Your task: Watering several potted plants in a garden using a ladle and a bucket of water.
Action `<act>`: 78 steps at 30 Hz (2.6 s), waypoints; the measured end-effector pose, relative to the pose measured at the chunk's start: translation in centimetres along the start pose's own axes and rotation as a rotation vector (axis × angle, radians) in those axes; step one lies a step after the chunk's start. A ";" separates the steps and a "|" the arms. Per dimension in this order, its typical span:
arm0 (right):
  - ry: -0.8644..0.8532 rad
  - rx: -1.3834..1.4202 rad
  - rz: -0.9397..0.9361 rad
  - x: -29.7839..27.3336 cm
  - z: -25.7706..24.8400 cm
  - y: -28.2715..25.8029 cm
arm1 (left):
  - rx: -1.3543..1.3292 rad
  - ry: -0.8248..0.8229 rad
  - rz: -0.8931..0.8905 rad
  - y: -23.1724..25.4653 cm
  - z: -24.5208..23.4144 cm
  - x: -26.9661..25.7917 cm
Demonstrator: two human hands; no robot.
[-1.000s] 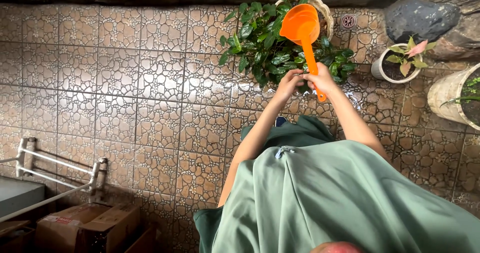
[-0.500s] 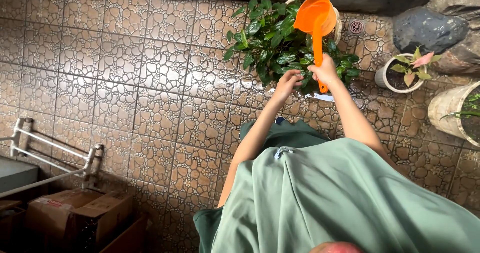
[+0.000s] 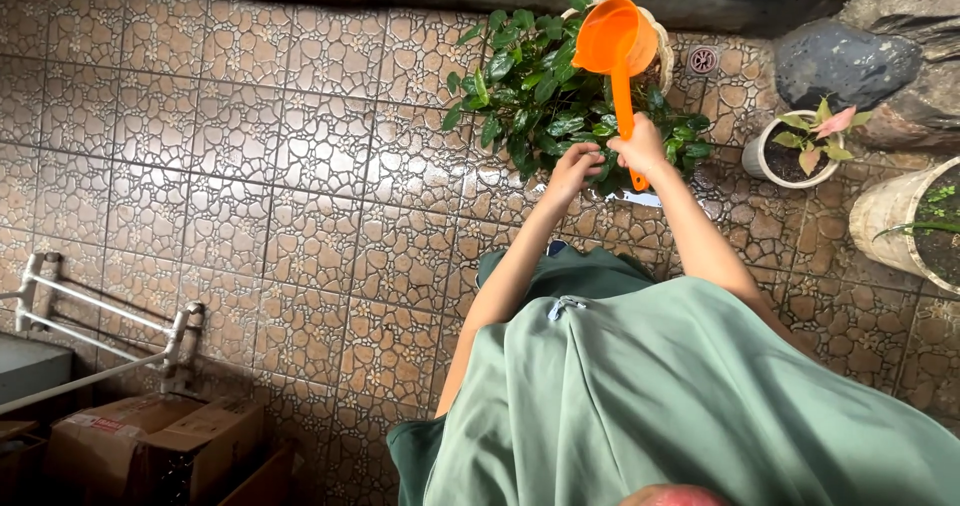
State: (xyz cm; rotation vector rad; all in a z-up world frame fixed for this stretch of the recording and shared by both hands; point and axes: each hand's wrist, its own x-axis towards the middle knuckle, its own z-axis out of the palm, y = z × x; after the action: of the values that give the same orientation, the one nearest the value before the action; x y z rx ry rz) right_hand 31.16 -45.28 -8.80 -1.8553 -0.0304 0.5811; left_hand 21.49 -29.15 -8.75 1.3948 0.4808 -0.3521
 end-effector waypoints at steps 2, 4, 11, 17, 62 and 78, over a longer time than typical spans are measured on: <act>-0.003 -0.002 -0.002 0.1 0.0 0.6 | -0.002 -0.006 0.001 -0.2 0.0 0.2; 0.007 -0.013 -0.005 0.2 0.0 0.9 | -0.008 0.002 0.001 -0.5 -0.1 0.3; 0.040 0.031 0.026 2.1 -0.7 1.5 | -0.002 0.015 0.000 -0.7 -0.6 0.2; 0.113 0.043 -0.008 3.6 -2.4 1.7 | 0.013 0.033 -0.014 -0.4 -0.9 0.1; 0.223 0.931 0.133 -13.5 -1.7 9.4 | 0.179 -0.390 -0.199 -2.8 -2.2 -2.8; 0.316 0.519 0.254 -16.8 3.4 9.7 | 0.216 -0.420 -0.228 -5.2 -3.4 -4.1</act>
State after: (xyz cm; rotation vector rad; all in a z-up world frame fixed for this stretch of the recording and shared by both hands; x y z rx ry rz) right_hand 12.55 -50.84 -12.05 -1.4279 0.5256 0.4110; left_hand 15.00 -26.77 -11.38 1.4261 0.2581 -0.8839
